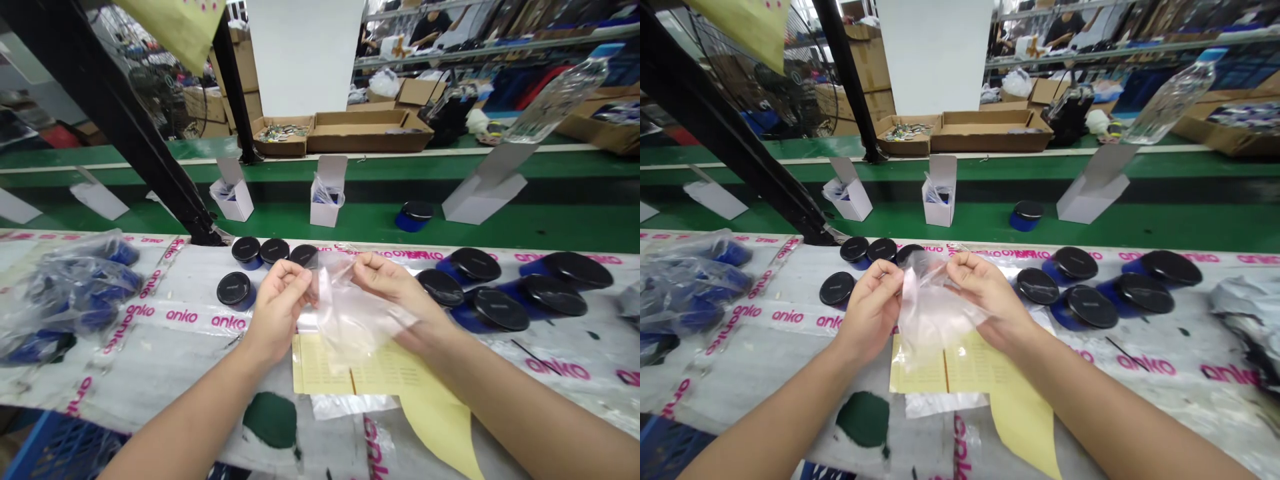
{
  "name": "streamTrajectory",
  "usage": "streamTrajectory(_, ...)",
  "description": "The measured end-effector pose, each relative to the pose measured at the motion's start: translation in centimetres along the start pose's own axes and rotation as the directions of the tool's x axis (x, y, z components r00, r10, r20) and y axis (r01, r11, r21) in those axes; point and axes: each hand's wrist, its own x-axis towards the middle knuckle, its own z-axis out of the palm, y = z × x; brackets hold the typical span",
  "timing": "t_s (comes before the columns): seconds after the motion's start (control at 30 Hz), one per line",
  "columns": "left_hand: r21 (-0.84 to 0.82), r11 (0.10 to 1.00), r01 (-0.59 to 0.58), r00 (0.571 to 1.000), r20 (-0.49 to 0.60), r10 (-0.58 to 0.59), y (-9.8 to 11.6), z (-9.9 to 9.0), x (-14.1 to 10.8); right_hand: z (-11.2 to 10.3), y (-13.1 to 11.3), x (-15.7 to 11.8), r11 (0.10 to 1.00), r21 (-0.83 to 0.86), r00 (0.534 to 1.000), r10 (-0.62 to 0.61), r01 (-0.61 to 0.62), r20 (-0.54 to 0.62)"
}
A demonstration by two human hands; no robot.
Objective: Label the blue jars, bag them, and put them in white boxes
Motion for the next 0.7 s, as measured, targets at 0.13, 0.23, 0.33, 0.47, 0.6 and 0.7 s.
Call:
streamTrajectory(0.13, 0.088, 0.996, -0.022, 0.983, -0.182, 0.038, -0.5, -0.1, 0.1, 0.6, 0.3, 1.8, 0.976, -0.204, 0.996, -0.088, 0.082, -0.021)
streamTrajectory(0.23, 0.203, 0.978, -0.052, 0.959, -0.264, 0.106, -1.5, -0.5, 0.3, 1.2, 1.0, 4.0, 0.906, -0.399, 0.982, -0.179, 0.139, -0.065)
streamTrajectory(0.33, 0.344, 0.937, -0.057, 0.948, -0.275, 0.158, -2.2, -1.0, 0.9, 1.5, 1.5, 6.3, 0.818, -0.551, 0.956, -0.272, 0.167, -0.114)
streamTrajectory(0.47, 0.481, 0.876, -0.032, 0.954, -0.247, 0.170, -2.4, -1.9, 1.7, 1.6, 1.3, 8.4, 0.674, -0.735, 0.964, -0.239, 0.079, -0.115)
streamTrajectory(0.6, 0.650, 0.760, 0.020, 0.962, -0.218, 0.162, -2.1, -2.7, 2.3, 1.7, 0.4, 10.0, 0.525, -0.851, 0.995, -0.075, -0.018, -0.067)
streamTrajectory(0.7, 0.796, 0.603, 0.045, 0.964, -0.193, 0.183, -1.7, -2.9, 2.7, 2.0, -0.5, 11.0, 0.425, -0.904, 0.999, 0.034, -0.042, -0.030)
